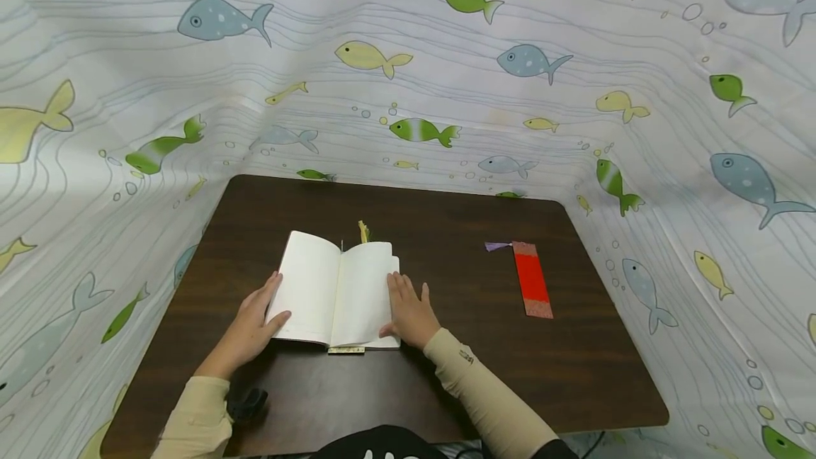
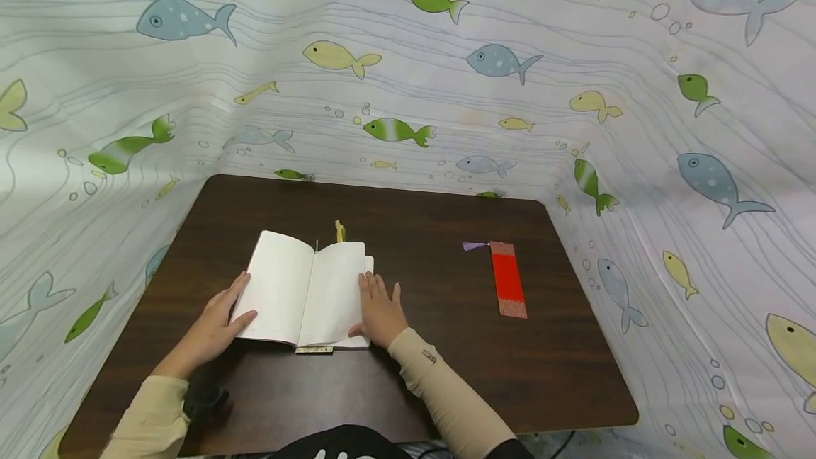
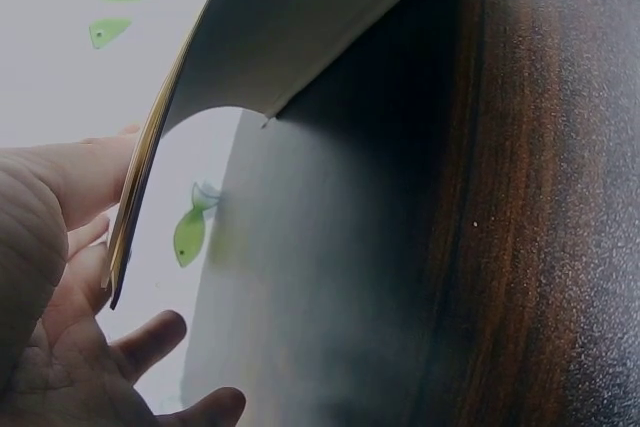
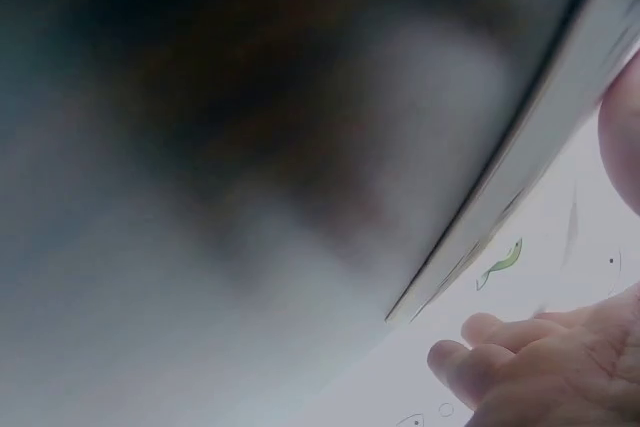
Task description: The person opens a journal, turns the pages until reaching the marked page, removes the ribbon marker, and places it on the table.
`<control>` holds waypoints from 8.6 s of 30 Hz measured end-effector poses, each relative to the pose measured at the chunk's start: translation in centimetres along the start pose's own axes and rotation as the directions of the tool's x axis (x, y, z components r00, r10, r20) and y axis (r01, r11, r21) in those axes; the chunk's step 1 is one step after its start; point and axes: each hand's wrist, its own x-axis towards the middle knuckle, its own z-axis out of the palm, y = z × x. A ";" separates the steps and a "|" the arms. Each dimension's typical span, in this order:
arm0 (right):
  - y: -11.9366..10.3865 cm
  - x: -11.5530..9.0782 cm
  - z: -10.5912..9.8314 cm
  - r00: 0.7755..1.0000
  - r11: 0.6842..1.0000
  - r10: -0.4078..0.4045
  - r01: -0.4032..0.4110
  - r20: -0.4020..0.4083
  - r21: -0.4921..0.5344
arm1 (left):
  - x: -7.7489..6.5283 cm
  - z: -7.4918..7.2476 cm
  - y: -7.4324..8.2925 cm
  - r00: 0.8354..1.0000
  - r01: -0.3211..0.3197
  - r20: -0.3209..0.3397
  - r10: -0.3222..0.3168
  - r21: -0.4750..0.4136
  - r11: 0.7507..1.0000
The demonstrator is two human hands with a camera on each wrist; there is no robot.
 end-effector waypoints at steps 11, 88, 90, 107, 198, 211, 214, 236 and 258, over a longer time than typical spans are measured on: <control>0.1 -0.1 -0.1 0.997 0.996 -0.022 0.029 -0.078 0.086 | -0.2 0.3 -0.3 1.000 -0.009 -0.020 0.009 0.008 1.000; 0.9 -1.4 -1.3 0.977 0.983 -0.074 0.038 0.198 0.179 | -0.1 0.4 0.3 0.999 -0.030 -0.039 0.029 -0.017 0.999; 0.9 -1.4 -1.3 0.977 0.984 -0.073 0.039 0.198 0.171 | -0.1 0.5 0.3 0.999 -0.024 -0.037 0.023 -0.010 1.000; 0.8 -1.1 -0.5 0.988 0.993 -0.081 0.068 0.133 0.101 | -0.1 0.4 0.3 0.999 0.005 -0.041 -0.004 0.017 1.000; -0.1 0.5 -1.0 0.948 0.983 -0.155 0.122 0.277 0.135 | 0.0 1.1 -0.8 0.994 -0.112 0.003 0.112 0.123 0.986; 1.1 -0.1 -2.2 0.955 0.991 -0.091 0.058 0.283 0.123 | -0.4 1.1 -0.7 0.994 -0.108 0.006 0.108 0.093 0.990; 1.0 0.0 -2.2 0.963 0.990 -0.095 0.064 0.253 0.127 | -0.4 1.1 -0.7 0.995 -0.101 0.007 0.101 0.090 0.991; 1.0 1.1 -1.0 0.992 0.987 -0.064 0.079 -0.108 0.144 | -0.3 1.0 -1.0 0.997 -0.073 0.029 0.070 0.100 0.992; -4.4 0.9 -3.3 0.949 0.651 -0.312 0.178 0.046 0.738 | -0.5 0.7 -0.7 0.998 -0.061 0.024 0.059 0.092 0.994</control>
